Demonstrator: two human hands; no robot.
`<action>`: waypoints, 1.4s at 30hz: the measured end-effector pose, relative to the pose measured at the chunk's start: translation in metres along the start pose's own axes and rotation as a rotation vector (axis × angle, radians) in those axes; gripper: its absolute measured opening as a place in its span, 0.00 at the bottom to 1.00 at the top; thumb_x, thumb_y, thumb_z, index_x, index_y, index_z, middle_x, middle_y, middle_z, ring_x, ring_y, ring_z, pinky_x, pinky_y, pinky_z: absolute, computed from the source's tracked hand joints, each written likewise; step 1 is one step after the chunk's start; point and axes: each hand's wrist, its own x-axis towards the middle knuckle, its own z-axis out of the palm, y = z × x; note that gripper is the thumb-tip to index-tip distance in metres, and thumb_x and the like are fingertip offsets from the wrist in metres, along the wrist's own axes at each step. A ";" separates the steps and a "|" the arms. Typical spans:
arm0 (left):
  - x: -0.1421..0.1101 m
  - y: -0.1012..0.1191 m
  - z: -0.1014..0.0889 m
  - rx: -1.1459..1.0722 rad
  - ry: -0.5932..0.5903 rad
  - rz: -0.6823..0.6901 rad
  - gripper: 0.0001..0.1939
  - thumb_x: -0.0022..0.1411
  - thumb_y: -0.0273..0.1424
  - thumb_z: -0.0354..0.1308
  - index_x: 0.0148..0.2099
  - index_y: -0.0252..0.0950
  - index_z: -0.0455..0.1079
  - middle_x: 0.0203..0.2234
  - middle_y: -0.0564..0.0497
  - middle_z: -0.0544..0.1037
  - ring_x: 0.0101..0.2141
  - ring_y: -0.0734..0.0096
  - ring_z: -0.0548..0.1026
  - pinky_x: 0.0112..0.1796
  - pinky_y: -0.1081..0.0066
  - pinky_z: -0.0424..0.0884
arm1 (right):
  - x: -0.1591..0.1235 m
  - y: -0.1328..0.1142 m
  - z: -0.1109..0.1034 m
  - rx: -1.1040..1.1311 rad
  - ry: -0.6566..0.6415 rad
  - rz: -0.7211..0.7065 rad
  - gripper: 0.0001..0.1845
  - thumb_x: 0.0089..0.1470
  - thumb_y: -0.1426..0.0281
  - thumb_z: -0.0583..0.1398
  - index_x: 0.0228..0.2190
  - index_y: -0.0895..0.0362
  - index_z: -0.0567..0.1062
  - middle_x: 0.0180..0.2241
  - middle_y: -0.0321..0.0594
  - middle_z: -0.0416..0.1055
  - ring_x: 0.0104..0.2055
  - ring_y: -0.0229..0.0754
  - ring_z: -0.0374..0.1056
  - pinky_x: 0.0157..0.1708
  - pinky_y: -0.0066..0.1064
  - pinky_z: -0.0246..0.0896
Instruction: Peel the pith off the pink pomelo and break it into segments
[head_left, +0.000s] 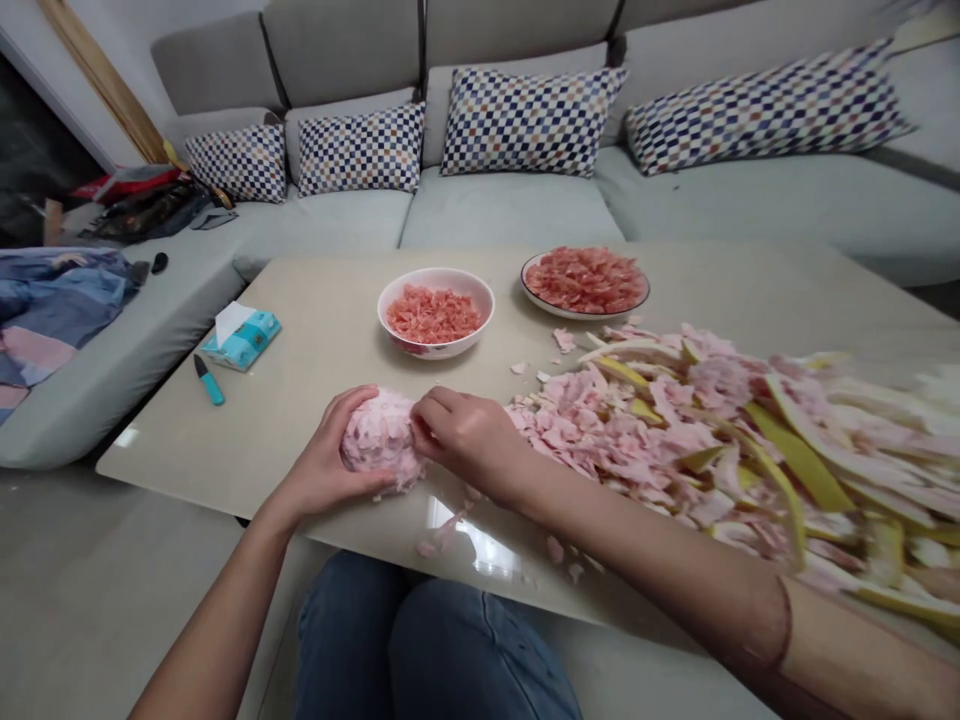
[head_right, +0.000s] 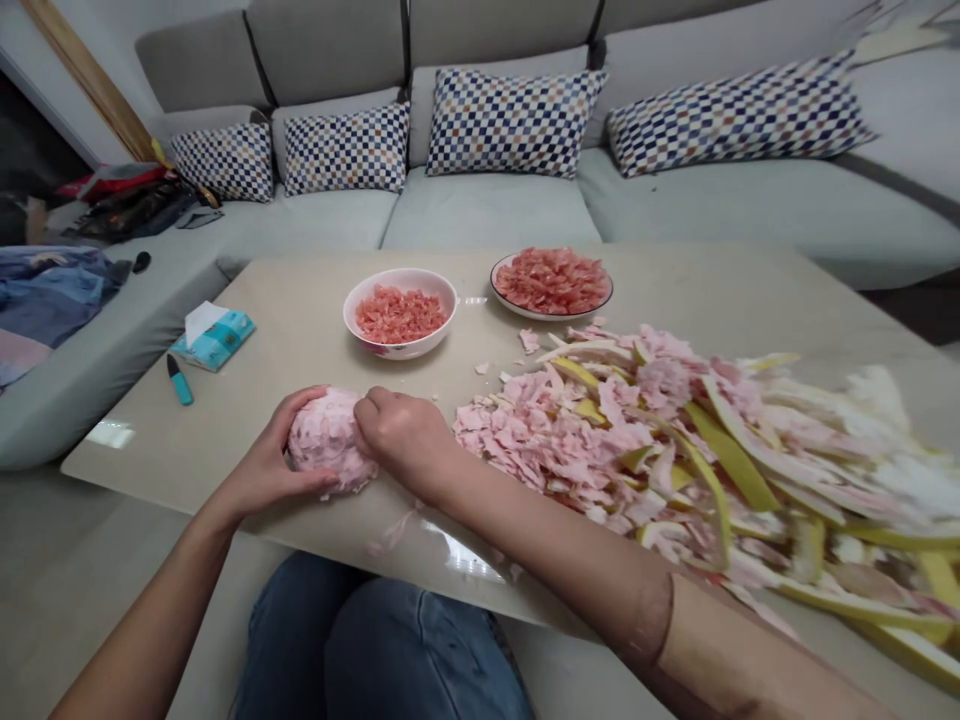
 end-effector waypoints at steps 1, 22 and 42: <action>0.000 0.000 0.000 0.000 0.000 -0.002 0.45 0.50 0.36 0.71 0.66 0.46 0.54 0.64 0.44 0.60 0.64 0.50 0.60 0.64 0.52 0.58 | -0.001 0.000 -0.003 0.010 -0.011 -0.008 0.11 0.61 0.73 0.55 0.33 0.61 0.77 0.31 0.45 0.75 0.28 0.40 0.66 0.24 0.30 0.50; -0.004 -0.002 -0.001 0.009 -0.015 0.090 0.44 0.49 0.37 0.72 0.65 0.47 0.55 0.65 0.44 0.59 0.66 0.50 0.58 0.65 0.50 0.55 | 0.005 0.016 0.002 0.183 0.148 0.320 0.06 0.50 0.77 0.57 0.27 0.59 0.74 0.27 0.43 0.74 0.28 0.41 0.67 0.28 0.30 0.55; -0.018 0.014 0.011 0.285 0.031 0.005 0.49 0.51 0.39 0.71 0.68 0.53 0.47 0.64 0.45 0.53 0.66 0.50 0.54 0.65 0.47 0.53 | -0.101 0.028 -0.035 0.094 0.248 0.451 0.11 0.60 0.72 0.55 0.35 0.57 0.79 0.41 0.53 0.75 0.43 0.55 0.70 0.42 0.47 0.66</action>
